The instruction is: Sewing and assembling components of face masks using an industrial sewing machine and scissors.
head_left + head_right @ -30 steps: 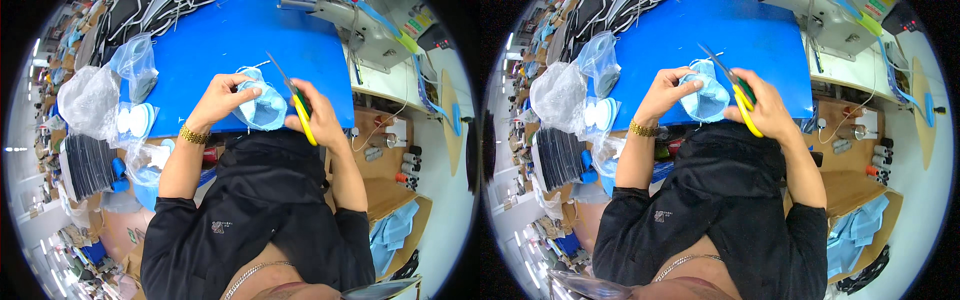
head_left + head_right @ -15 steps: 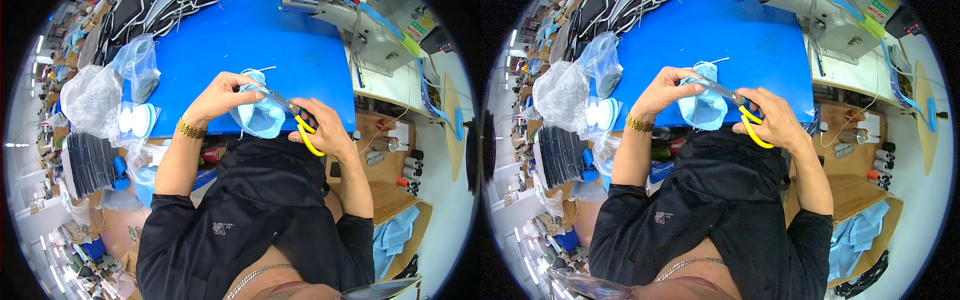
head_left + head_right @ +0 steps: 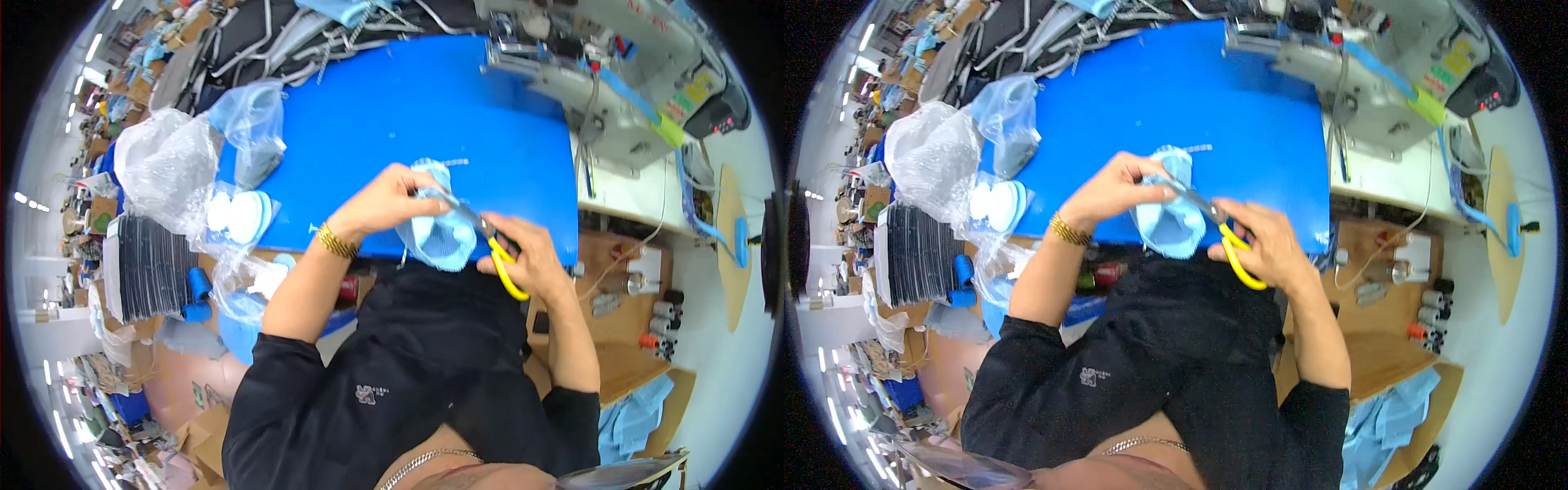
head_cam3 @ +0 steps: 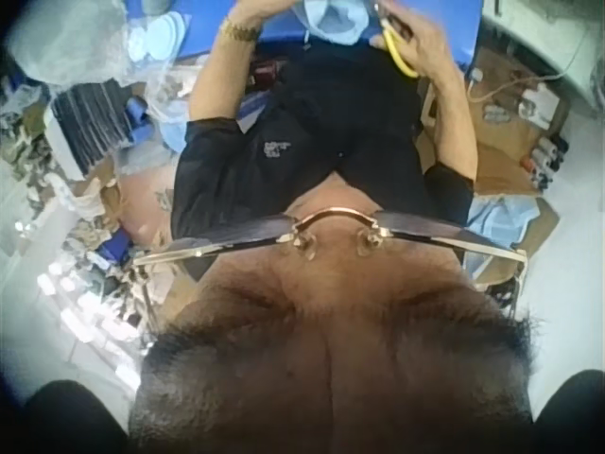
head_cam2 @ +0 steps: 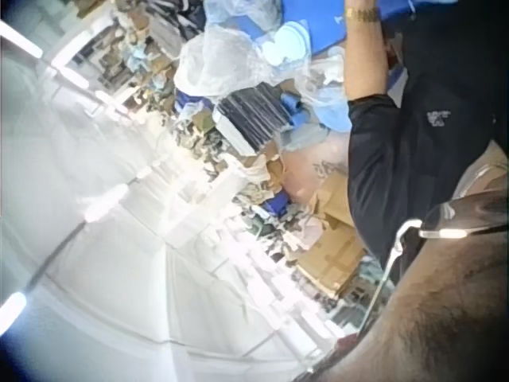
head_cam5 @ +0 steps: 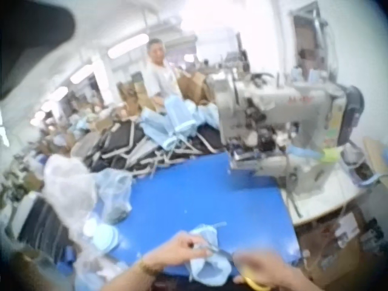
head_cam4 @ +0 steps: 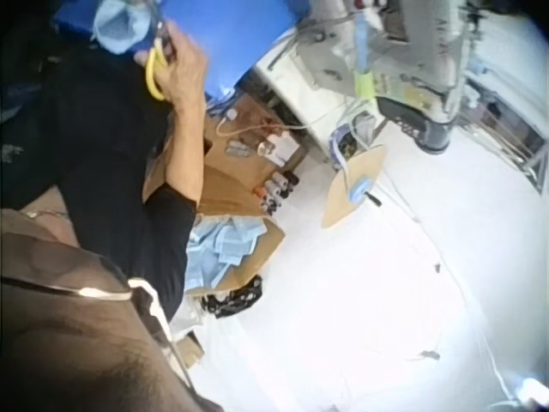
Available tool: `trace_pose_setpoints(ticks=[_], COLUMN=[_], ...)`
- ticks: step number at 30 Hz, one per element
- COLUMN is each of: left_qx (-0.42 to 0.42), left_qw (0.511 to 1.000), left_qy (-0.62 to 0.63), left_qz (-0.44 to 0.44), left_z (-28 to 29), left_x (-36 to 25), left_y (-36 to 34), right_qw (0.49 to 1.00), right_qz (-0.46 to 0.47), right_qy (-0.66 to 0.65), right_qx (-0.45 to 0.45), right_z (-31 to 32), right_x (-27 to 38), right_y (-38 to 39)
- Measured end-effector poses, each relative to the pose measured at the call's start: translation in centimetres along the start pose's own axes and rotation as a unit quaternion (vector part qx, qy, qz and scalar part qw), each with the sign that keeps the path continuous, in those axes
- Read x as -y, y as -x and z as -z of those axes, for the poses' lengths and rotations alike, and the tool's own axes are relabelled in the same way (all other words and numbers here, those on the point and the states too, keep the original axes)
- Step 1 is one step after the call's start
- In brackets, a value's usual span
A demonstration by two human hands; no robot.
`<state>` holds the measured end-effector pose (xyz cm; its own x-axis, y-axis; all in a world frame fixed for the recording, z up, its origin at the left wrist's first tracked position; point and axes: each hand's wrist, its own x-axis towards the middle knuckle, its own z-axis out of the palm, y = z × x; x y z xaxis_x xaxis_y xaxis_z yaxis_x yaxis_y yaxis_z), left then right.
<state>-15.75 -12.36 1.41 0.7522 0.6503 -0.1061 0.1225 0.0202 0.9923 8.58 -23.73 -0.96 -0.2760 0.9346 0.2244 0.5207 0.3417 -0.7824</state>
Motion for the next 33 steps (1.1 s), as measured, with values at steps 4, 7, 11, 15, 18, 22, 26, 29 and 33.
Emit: trace_pose_setpoints(ticks=[4, 7, 11, 15, 18, 22, 26, 29, 33], left_qx=[0.02, 0.008, 0.014, 0.026, 0.03, 0.004, -0.014, -0.031, -0.049], left_qw=[1.0, 1.0, 0.999, 0.998, 0.997, 0.997, 0.999, 0.997, 0.993], left_qy=[0.017, -0.009, -0.048, -0.056, -0.074, -0.074, -0.03, -0.061, -0.097], left_qz=[0.0, -0.011, -0.022, -0.016, -0.022, -0.015, -0.039, -0.024, -0.048], left_z=[0.5, 0.5, 0.4, 0.0, -0.5, 0.5, 1.5, 1.8, 1.3], left_x=[0.2, 0.1, -0.5, 0.0, 0.5, 0.8, -1.9, -2.4, -0.7], left_y=[-0.7, -0.7, -0.4, 0.1, 0.3, -0.3, -0.5, -0.8, -0.3], right_qw=[1.0, 1.0, 1.0, 1.0, 1.0, 0.998, 0.989, 0.987, 0.986], right_qz=[0.003, 0.004, 0.001, 0.009, -0.023, -0.042, -0.089, -0.107, -0.119], right_qy=[-0.003, 0.01, 0.01, -0.002, -0.017, 0.022, -0.066, -0.091, -0.09], right_qx=[-0.009, -0.006, -0.001, -0.012, -0.009, -0.027, -0.097, -0.083, -0.067], right_z=[0.0, 0.4, 0.2, -0.2, -0.8, -1.2, 0.1, 0.3, -1.2], right_x=[-0.4, 0.2, 0.4, 0.0, -0.3, -0.9, 0.2, 0.4, -0.3], right_y=[-0.2, -0.4, -0.1, 1.3, 2.2, 1.4, 0.2, -0.4, 0.4])
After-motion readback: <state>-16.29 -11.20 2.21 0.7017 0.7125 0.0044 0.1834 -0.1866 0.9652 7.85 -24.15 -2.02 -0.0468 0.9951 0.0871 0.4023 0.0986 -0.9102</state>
